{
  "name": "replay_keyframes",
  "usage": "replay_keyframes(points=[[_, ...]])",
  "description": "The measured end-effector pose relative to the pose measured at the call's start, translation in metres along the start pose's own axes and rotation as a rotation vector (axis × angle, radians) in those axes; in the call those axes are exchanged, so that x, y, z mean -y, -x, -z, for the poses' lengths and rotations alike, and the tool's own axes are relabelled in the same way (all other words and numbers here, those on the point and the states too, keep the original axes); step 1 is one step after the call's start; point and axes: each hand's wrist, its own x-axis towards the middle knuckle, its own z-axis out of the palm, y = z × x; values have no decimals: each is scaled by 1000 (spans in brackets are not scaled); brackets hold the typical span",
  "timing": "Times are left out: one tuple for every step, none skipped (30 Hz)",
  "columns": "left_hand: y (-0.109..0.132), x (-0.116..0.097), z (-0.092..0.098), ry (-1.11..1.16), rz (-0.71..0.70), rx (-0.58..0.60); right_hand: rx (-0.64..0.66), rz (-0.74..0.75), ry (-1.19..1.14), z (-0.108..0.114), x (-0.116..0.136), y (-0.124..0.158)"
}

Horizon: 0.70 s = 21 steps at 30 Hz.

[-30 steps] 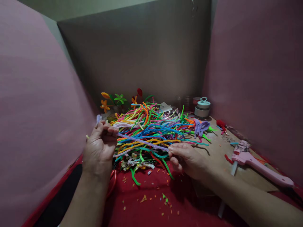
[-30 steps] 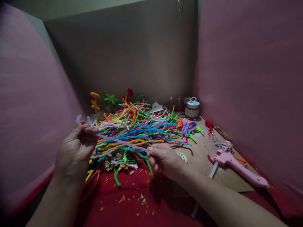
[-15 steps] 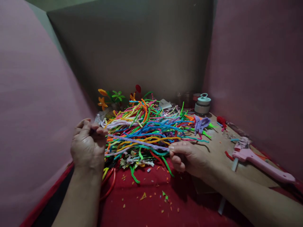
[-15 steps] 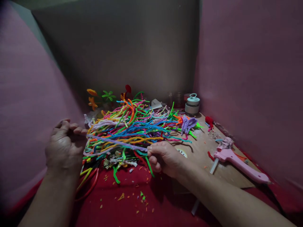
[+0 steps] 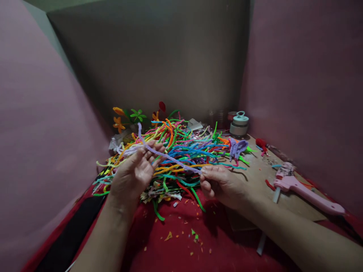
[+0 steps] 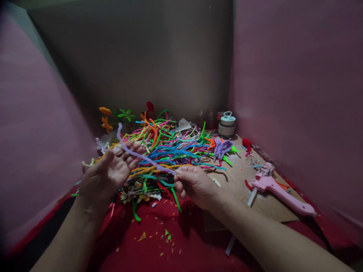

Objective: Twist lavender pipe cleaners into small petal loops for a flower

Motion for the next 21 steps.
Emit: replay_keyframes(points=[[2,3,-1,-51,75,34,7,-7,3,1,-1,0],[5,6,-4,-110,160,76,14,-16,5,2,-2,-1],[7,11,-7,-175,242,119,21,-23,8,2,-3,-1],[10,16,-10,-236,305,155,27,-23,10,3,-4,-1],[12,21,-14,-282,337,177,32,-21,10,3,-5,-1],[14,26,-19,-315,346,187,35,-21,12,3,-5,-2],[16,30,-22,-327,339,184,39,-21,17,3,-5,-2],[18,33,-26,-330,325,180,42,-23,23,4,-5,-2],[19,35,-29,-325,311,177,43,-27,30,4,-5,-2],[20,35,-31,-312,306,178,44,-33,36,4,-5,-2],[21,35,-33,-297,308,183,43,-38,41,4,-4,-2],[22,35,-34,-283,305,185,40,-40,40,4,-4,-2],[22,34,-35,-269,297,179,37,-41,38,4,-4,-2],[23,33,-36,-256,286,169,35,-44,38,4,-4,-2],[23,33,-36,-248,275,159,39,-47,41,4,-3,-2],[23,32,-35,-248,266,153,42,-53,48,3,-3,-1],[24,32,-35,-256,263,152,49,-55,59,3,-2,-1],[24,33,-34,-268,271,155,54,-47,70,2,-1,0],[24,33,-34,-281,284,162,54,-29,78,1,0,1],[25,34,-34,-296,298,172,51,-6,87,0,1,1],[25,34,-34,-314,317,185,44,17,99,-1,2,2]])
